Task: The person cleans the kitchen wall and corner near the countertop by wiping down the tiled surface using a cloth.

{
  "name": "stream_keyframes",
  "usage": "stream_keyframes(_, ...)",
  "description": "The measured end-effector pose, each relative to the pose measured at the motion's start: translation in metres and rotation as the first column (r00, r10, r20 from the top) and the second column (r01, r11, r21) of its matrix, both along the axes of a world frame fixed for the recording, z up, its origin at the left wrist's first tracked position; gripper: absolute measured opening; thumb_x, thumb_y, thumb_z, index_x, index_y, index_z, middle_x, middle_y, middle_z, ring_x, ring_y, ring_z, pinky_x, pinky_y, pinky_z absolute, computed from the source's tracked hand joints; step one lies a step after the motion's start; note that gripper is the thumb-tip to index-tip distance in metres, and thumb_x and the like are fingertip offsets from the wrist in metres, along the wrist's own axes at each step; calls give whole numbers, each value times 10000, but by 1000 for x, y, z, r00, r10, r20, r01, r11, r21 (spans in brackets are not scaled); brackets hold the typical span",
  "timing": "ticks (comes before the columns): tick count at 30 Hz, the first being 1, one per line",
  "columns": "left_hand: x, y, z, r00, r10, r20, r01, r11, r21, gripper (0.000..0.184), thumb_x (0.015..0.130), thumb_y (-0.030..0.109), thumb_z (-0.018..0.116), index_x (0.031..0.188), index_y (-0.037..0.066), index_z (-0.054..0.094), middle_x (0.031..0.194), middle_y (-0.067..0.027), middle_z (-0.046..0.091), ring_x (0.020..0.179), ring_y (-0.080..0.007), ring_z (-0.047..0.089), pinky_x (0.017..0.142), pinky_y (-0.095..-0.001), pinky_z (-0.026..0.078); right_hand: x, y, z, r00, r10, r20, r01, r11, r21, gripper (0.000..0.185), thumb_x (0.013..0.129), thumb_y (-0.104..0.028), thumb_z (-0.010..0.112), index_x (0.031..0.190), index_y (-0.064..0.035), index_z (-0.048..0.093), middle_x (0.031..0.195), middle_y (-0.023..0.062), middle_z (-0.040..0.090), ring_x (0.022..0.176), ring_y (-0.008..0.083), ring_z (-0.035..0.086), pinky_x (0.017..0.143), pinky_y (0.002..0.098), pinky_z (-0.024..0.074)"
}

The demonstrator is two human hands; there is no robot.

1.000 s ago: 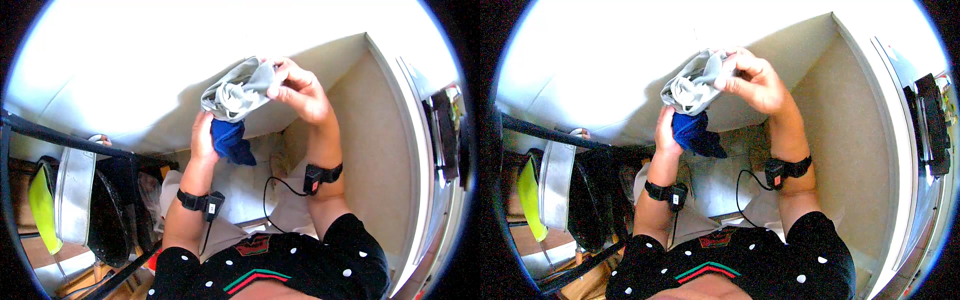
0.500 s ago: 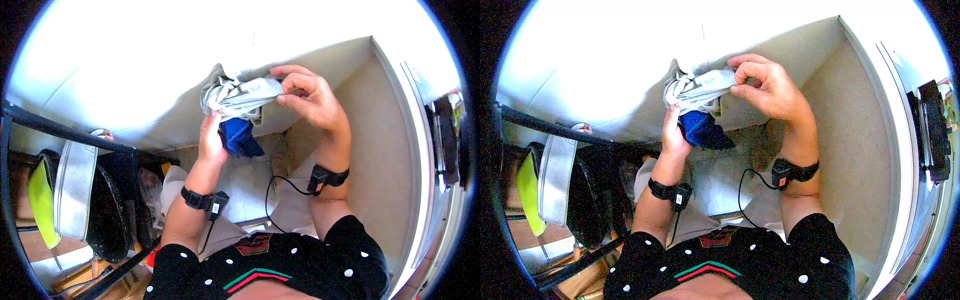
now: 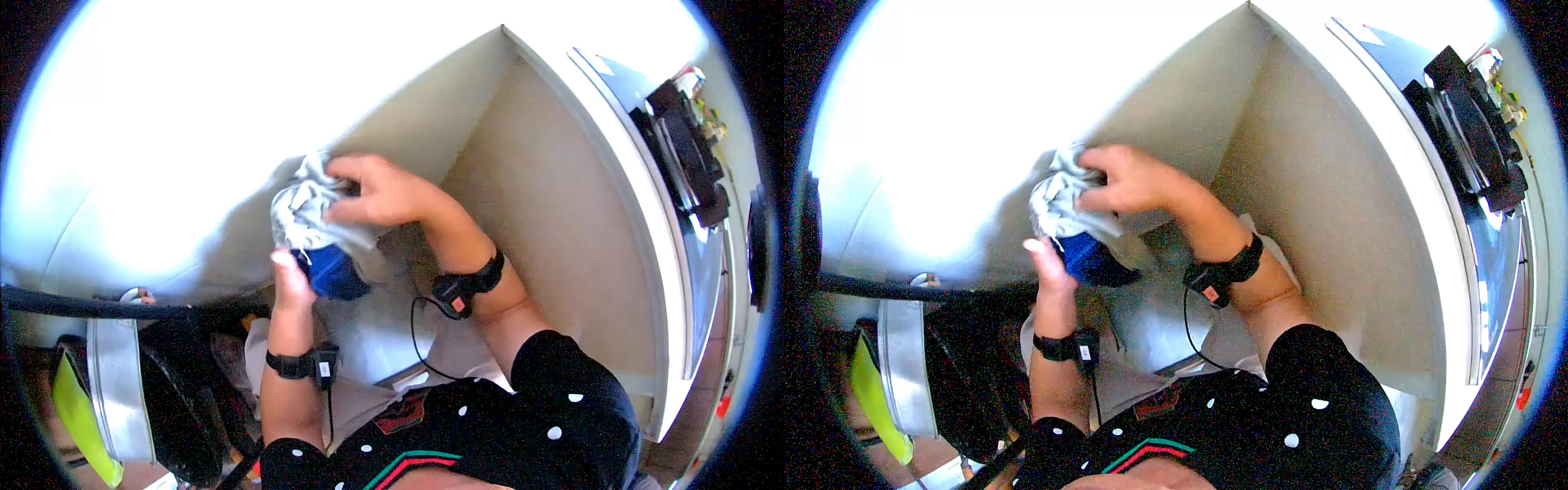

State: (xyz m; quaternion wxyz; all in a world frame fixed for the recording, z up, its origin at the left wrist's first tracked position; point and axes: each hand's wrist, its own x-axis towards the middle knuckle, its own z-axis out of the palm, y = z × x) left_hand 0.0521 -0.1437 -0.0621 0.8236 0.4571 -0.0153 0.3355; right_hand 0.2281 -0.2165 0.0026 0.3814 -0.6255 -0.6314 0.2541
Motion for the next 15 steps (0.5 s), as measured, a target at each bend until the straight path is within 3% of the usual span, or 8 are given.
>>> stream_keyframes(2,3,3,-9,910,318,-266,-209,906,368,587,886,355,539,1325,-7,393,1244,-109,508,1126,-204,507,965,-360,408,-1,1,-3,995,-82,-59,85,995,49,361,730,-160,718,1012,30,595,838,74,607,797,136,551,701,287,457)
stream_keyframes(3,6,-1,-8,822,384,-420,-253,908,334,466,920,242,503,1315,7,424,1261,-102,512,1158,-226,503,970,-362,408,-1,1,-6,993,-97,-70,104,989,108,350,730,-146,716,1007,30,593,811,53,599,784,127,548,690,280,457)
stream_keyframes(5,8,10,-25,902,240,-359,-261,965,-12,404,916,195,485,1276,12,468,1215,-104,550,1102,-221,544,946,-354,423,-3,5,-15,983,-110,-145,137,972,191,310,739,-127,711,987,22,599,803,35,598,772,115,545,679,269,454)
stream_keyframes(7,10,12,-19,915,257,-311,-291,955,-65,405,921,211,465,1273,10,472,1217,-119,557,1094,-233,559,963,-362,418,3,4,-15,967,-126,-221,186,943,275,271,748,-107,707,967,15,604,795,17,596,761,104,542,668,258,451)
stream_keyframes(10,9,16,-20,959,125,-254,-201,932,-300,451,904,233,445,1287,-3,458,1267,-160,533,1159,-280,530,1028,-408,379,21,-9,1,883,-179,-434,224,973,54,157,808,-63,673,950,-29,615,845,-9,610,758,60,552,683,214,448)
stream_keyframes(13,6,10,-6,987,66,-148,-120,913,-390,471,851,174,435,1251,-72,470,1258,-181,530,1169,-275,517,1032,-379,369,26,-14,4,818,-138,-558,300,930,211,200,788,-86,678,968,-37,609,814,9,625,738,70,567,653,242,474)
stream_keyframes(14,3,9,-3,996,-11,-83,-26,903,-428,510,814,173,445,1260,-76,461,1267,-195,523,1185,-294,507,1046,-393,359,26,-14,4,725,-98,-681,342,910,234,207,797,-65,657,990,-27,594,862,18,630,763,95,592,685,249,486)
stream_keyframes(15,0,14,-4,997,-49,-67,24,943,-331,579,775,175,476,1295,-76,425,1299,-204,496,1200,-304,493,1057,-397,347,26,-14,6,726,-97,-681,340,911,234,207,797,-65,657,990,-27,594,862,18,630,763,95,592,685,249,486)
